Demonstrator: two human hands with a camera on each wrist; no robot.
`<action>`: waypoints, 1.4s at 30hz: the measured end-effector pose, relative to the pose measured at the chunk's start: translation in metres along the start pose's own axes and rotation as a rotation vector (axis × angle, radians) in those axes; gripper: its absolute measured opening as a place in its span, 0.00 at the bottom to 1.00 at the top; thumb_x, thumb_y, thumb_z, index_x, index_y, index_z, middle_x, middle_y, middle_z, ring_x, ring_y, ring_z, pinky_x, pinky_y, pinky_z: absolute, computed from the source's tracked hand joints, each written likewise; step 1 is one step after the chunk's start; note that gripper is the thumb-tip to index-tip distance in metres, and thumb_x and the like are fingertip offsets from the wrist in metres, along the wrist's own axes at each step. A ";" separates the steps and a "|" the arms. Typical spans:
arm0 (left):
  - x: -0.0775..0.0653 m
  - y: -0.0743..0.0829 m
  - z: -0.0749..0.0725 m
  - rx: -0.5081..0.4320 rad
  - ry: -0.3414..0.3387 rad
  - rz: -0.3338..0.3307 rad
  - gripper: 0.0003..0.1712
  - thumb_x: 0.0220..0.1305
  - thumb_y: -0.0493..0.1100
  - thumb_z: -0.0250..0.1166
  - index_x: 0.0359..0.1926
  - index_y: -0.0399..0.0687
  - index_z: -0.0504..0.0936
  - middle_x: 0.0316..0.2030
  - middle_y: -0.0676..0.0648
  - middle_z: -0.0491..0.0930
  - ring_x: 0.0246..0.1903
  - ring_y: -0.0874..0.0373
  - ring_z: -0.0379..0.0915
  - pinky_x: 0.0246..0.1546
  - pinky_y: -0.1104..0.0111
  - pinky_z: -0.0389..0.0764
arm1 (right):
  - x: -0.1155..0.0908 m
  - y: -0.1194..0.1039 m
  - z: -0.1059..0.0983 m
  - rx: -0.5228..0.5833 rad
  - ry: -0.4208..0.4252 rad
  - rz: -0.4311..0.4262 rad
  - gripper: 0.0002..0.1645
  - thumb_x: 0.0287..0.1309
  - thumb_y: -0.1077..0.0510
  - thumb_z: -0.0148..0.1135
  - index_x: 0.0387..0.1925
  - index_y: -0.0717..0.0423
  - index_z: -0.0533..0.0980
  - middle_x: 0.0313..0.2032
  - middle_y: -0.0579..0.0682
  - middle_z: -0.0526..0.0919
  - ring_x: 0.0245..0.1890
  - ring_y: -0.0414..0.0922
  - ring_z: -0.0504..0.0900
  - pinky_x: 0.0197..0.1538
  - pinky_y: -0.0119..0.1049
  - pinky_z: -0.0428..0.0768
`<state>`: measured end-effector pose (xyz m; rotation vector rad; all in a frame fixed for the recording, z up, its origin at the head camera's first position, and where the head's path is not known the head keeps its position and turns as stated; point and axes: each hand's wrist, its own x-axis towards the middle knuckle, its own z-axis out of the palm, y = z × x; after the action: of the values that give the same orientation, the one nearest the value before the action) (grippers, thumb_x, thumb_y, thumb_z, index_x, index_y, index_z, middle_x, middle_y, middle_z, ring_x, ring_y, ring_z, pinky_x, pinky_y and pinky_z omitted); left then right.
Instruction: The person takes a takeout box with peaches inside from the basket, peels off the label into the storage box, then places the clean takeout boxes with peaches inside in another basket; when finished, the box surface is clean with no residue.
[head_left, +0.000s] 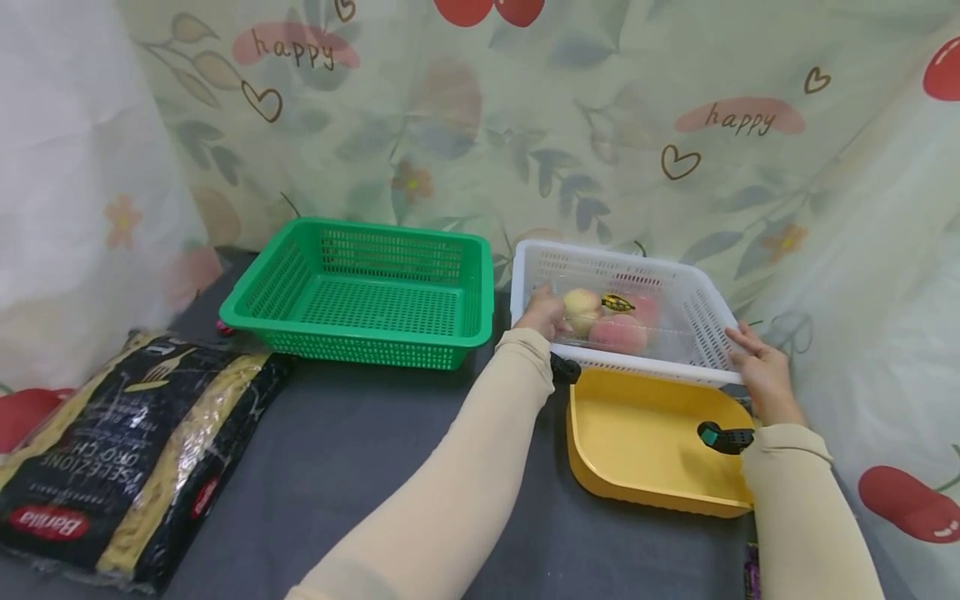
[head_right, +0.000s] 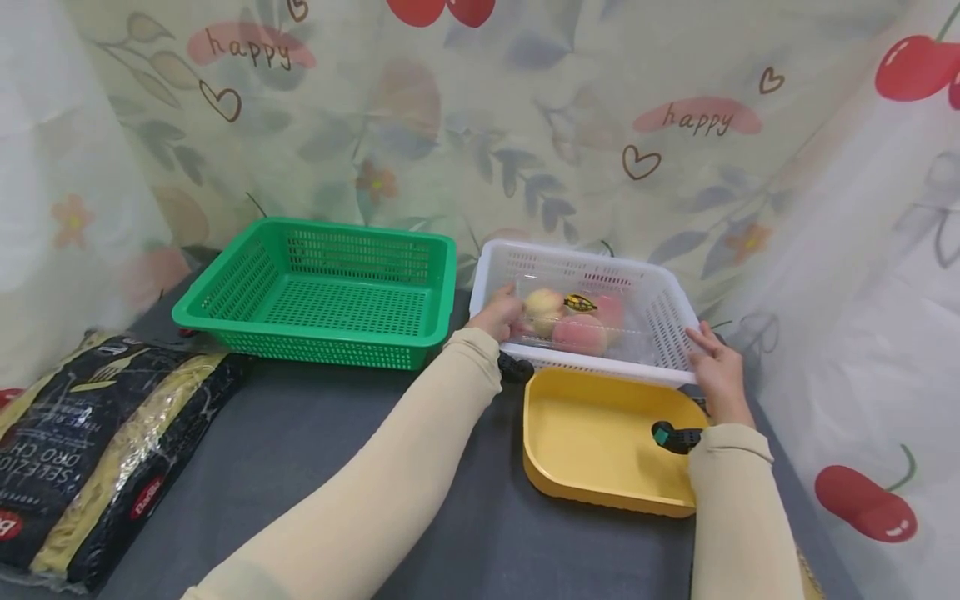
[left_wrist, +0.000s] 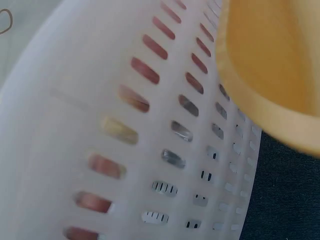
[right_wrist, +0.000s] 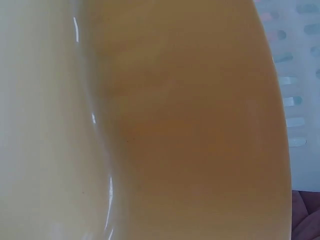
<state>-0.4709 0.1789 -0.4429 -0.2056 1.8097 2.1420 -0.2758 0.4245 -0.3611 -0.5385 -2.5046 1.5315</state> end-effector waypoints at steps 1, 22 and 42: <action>-0.007 0.003 -0.001 -0.010 0.002 0.018 0.49 0.51 0.22 0.44 0.71 0.65 0.54 0.69 0.40 0.57 0.07 0.60 0.56 0.11 0.67 0.72 | 0.000 0.000 0.000 0.000 -0.003 -0.002 0.28 0.70 0.59 0.38 0.69 0.55 0.53 0.72 0.34 0.40 0.73 0.50 0.35 0.71 0.51 0.50; -0.163 0.080 -0.015 0.032 0.049 0.172 0.32 0.67 0.32 0.47 0.70 0.56 0.59 0.65 0.37 0.64 0.09 0.60 0.61 0.12 0.73 0.65 | -0.003 0.000 -0.009 -0.017 -0.009 -0.025 0.28 0.69 0.59 0.39 0.69 0.57 0.53 0.71 0.34 0.39 0.73 0.51 0.34 0.71 0.52 0.48; -0.205 0.106 -0.032 -0.201 -0.007 0.206 0.31 0.68 0.34 0.48 0.70 0.56 0.58 0.45 0.37 0.76 0.08 0.61 0.65 0.18 0.72 0.76 | -0.003 -0.003 -0.003 -0.003 -0.021 -0.009 0.29 0.69 0.60 0.37 0.69 0.57 0.51 0.71 0.33 0.39 0.73 0.48 0.34 0.71 0.50 0.47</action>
<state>-0.3182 0.1007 -0.2849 -0.0597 1.6747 2.4655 -0.2726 0.4247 -0.3572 -0.5130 -2.5217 1.5389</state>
